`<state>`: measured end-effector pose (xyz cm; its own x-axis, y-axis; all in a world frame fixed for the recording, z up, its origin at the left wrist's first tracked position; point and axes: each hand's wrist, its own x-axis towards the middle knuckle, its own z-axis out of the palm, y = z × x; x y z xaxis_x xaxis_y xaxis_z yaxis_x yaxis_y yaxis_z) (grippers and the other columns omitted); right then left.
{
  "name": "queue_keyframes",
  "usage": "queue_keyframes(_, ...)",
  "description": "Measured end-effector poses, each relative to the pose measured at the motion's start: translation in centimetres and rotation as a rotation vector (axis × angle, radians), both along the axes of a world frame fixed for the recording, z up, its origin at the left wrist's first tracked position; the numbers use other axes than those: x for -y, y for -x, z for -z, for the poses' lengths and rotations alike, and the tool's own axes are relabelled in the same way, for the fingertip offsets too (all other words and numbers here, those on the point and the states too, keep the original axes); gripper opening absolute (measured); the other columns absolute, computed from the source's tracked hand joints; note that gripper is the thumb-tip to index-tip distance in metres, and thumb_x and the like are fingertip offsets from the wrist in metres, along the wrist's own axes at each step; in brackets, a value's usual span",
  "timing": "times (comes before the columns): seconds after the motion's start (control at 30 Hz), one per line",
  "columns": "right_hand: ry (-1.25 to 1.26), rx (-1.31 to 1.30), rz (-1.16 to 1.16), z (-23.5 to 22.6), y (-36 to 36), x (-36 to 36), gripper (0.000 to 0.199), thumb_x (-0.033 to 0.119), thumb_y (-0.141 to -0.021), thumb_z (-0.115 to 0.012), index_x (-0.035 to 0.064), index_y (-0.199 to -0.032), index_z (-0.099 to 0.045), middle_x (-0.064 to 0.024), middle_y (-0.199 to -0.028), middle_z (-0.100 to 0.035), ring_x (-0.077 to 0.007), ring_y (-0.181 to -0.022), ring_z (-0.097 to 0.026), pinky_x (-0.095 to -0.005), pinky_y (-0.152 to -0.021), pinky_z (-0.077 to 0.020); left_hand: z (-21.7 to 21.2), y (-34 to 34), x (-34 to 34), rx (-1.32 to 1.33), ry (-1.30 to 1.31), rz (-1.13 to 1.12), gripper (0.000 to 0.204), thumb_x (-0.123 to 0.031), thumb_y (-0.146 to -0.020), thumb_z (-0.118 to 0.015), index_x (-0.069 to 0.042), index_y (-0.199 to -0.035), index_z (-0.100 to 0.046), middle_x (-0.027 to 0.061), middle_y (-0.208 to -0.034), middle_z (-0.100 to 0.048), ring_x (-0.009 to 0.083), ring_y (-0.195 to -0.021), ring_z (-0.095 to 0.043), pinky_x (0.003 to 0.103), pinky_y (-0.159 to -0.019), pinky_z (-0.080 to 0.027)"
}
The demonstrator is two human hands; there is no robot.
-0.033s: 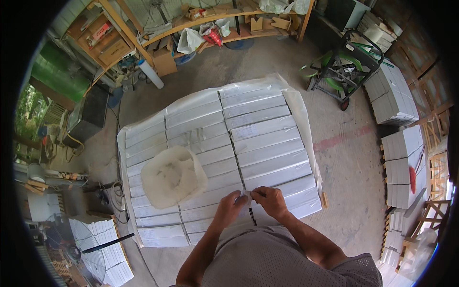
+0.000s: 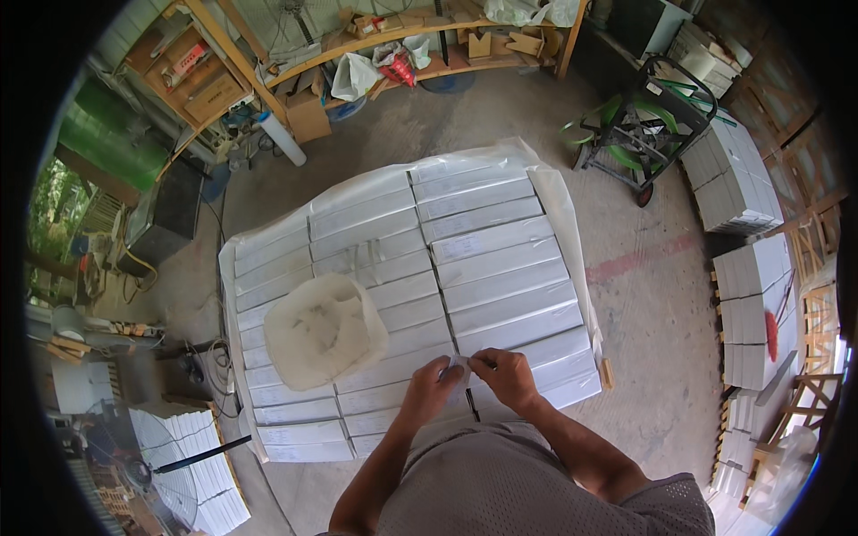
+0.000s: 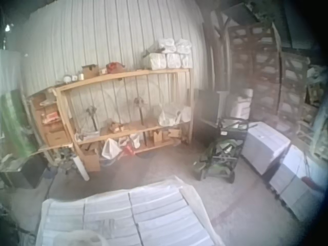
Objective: The person repeatedly picks small white labels from a container and places them on a pallet of shrink-wrapped white rectangular blocks. The person then walks to a shelf, picks up a red tape dispenser, and returns to the pallet to continue handling the plastic wrap.
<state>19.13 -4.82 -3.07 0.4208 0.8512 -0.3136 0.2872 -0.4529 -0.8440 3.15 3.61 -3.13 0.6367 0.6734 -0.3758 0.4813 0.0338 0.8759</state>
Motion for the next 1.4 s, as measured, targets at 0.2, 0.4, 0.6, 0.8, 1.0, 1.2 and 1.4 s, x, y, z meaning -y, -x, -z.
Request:
queue_keyframes(0.2,0.000,0.072,-0.012,1.2,0.5,0.1,0.025,0.027,-0.086,-0.067,0.0053,-0.098,-0.070,-0.0116,-0.084,-0.071,-0.0296,-0.076,-0.068,-0.0372,-0.070,-0.0526,-0.7,-1.0,0.3,-0.050,0.030,-0.079,0.023,-0.021,-0.091,-0.060,0.002,-0.089,-0.057,0.0196,-0.076,-0.059,0.0276,-0.068,-0.060,0.037,-0.065,-0.047)
queue_keyframes(0.4,0.014,-0.102,-0.032,2.1,0.3,-0.4,0.022,0.019,-0.085,-0.069,-0.0007,-0.094,-0.068,-0.0100,-0.076,-0.070,-0.0153,-0.069,-0.066,-0.0283,-0.064,-0.0518,0.6,0.1,0.3,-0.037,-0.034,-0.038,0.023,-0.022,-0.092,-0.061,0.000,-0.094,-0.059,0.0204,-0.081,-0.061,0.0350,-0.072,-0.060,0.038,-0.067,-0.047)
queue_keyframes(0.6,-0.011,-0.058,-0.082,2.0,0.1,-0.9,0.024,0.018,-0.083,-0.070,-0.0030,-0.093,-0.067,-0.0100,-0.077,-0.070,-0.0156,-0.070,-0.065,-0.0288,-0.067,-0.0523,-0.9,0.4,-0.2,-0.056,0.102,-0.017,0.027,-0.026,-0.096,-0.054,0.000,-0.094,-0.059,0.0103,-0.071,-0.055,0.0155,-0.067,-0.050,0.033,-0.063,-0.044)
queue_keyframes(0.8,-0.192,-0.069,-0.193,3.6,-0.4,-0.6,0.021,0.014,-0.084,-0.068,-0.0053,-0.093,-0.066,-0.0109,-0.076,-0.069,-0.0138,-0.071,-0.064,-0.0286,-0.068,-0.0520,-0.3,0.9,0.9,0.324,0.349,-0.155,0.027,-0.023,-0.097,-0.052,0.001,-0.106,-0.062,0.0021,-0.076,-0.060,0.0097,-0.064,-0.052,0.026,-0.059,-0.045)
queue_keyframes(1.0,-0.116,-0.070,-0.238,0.6,-0.7,-0.8,0.022,0.013,-0.086,-0.064,-0.0030,-0.101,-0.066,-0.0146,-0.084,-0.071,-0.0165,-0.078,-0.068,-0.0307,-0.072,-0.0525,0.2,-0.2,2.3,0.044,0.063,-0.266,0.031,-0.028,-0.092,-0.061,-0.003,-0.112,-0.063,0.0087,-0.086,-0.067,0.0135,-0.072,-0.060,0.028,-0.065,-0.049)
queue_keyframes(1.2,-0.076,-0.141,-0.173,0.0,0.0,-0.7,0.019,0.013,-0.086,-0.062,-0.0024,-0.097,-0.066,-0.0148,-0.083,-0.070,-0.0203,-0.077,-0.067,-0.0322,-0.071,-0.0522,-0.4,0.0,2.3,0.035,0.130,-0.306,0.026,-0.024,-0.093,-0.061,-0.001,-0.103,-0.063,0.0059,-0.081,-0.064,0.0117,-0.065,-0.057,0.028,-0.059,-0.048)
queue_keyframes(1.4,-0.318,0.056,-0.135,2.9,-0.5,0.0,0.020,0.014,-0.086,-0.063,-0.0040,-0.093,-0.065,-0.0115,-0.076,-0.068,-0.0160,-0.070,-0.064,-0.0302,-0.066,-0.0510,1.1,-0.7,2.5,0.046,-0.122,-0.331,0.020,-0.021,-0.093,-0.059,-0.002,-0.099,-0.062,0.0070,-0.077,-0.064,0.0126,-0.062,-0.057,0.029,-0.058,-0.047)
